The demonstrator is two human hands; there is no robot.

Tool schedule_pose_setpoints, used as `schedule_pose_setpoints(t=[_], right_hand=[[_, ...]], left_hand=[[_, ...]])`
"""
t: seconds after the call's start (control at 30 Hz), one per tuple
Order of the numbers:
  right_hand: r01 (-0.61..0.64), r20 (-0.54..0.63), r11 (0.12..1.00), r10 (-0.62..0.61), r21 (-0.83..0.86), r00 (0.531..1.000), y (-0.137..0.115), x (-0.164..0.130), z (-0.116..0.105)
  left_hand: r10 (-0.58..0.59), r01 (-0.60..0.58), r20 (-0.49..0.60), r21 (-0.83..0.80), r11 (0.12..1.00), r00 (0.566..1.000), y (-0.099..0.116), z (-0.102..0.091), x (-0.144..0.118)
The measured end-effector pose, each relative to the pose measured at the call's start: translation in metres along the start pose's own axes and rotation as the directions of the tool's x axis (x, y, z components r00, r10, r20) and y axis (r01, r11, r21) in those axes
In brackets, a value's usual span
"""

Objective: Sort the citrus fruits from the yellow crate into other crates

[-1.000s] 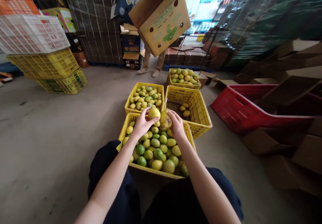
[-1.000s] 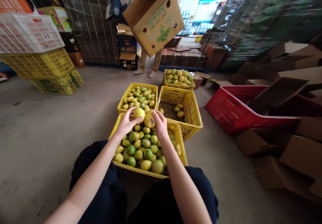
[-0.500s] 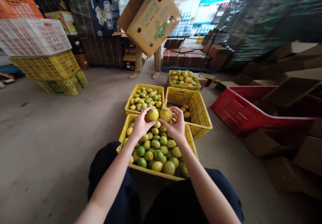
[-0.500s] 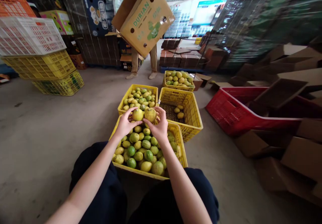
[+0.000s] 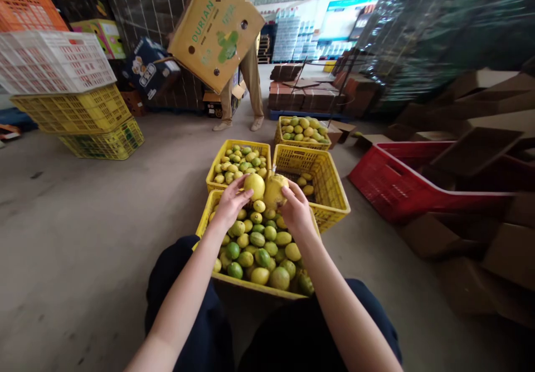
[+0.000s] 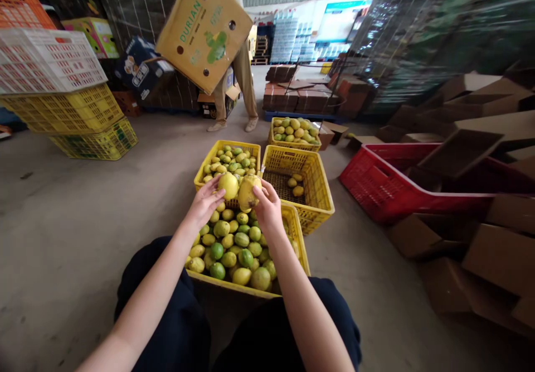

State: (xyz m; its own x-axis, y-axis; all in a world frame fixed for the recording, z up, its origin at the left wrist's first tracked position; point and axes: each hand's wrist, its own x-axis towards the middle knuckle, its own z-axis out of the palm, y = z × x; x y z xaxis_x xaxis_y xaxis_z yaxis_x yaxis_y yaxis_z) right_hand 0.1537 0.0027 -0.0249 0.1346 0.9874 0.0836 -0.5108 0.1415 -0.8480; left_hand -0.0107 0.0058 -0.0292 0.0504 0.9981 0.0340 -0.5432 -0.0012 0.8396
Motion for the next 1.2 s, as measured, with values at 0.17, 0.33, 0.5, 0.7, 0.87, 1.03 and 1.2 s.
schedule_pose_setpoints(t=[0.17,0.33,0.5,0.7,0.87,1.03,1.2], right_hand=[[-0.09,-0.088,0.993,0.096,0.078,0.991,0.015,0.007,-0.005],[-0.198,-0.209,0.975,0.216,0.102,0.954,0.031,0.007,-0.004],[-0.22,-0.1,0.962,0.238,0.158,0.966,0.032,-0.001,0.002],[-0.315,-0.02,0.929,0.325,0.193,0.945,0.025,-0.009,0.008],[-0.421,0.082,0.883,0.414,0.208,0.907,0.021,-0.013,0.013],[-0.44,0.075,0.863,0.436,0.25,0.897,0.019,-0.012,0.013],[-0.467,0.001,0.827,0.491,0.314,0.871,0.014,-0.01,0.013]], left_hand=[[-0.077,0.078,0.017,-0.109,0.991,0.997,-0.006,0.007,-0.002],[-0.175,0.171,-0.004,-0.19,0.967,0.985,-0.011,0.017,0.0],[-0.255,0.254,0.015,-0.123,0.959,0.967,-0.013,0.015,0.004],[-0.211,0.215,0.043,-0.121,0.969,0.977,-0.016,0.013,0.007],[-0.158,0.162,0.038,-0.164,0.973,0.987,-0.019,0.018,0.006],[-0.072,0.071,-0.04,-0.033,0.997,0.997,-0.029,0.015,0.007],[-0.011,0.033,-0.151,0.148,0.988,0.988,-0.031,0.017,0.007]])
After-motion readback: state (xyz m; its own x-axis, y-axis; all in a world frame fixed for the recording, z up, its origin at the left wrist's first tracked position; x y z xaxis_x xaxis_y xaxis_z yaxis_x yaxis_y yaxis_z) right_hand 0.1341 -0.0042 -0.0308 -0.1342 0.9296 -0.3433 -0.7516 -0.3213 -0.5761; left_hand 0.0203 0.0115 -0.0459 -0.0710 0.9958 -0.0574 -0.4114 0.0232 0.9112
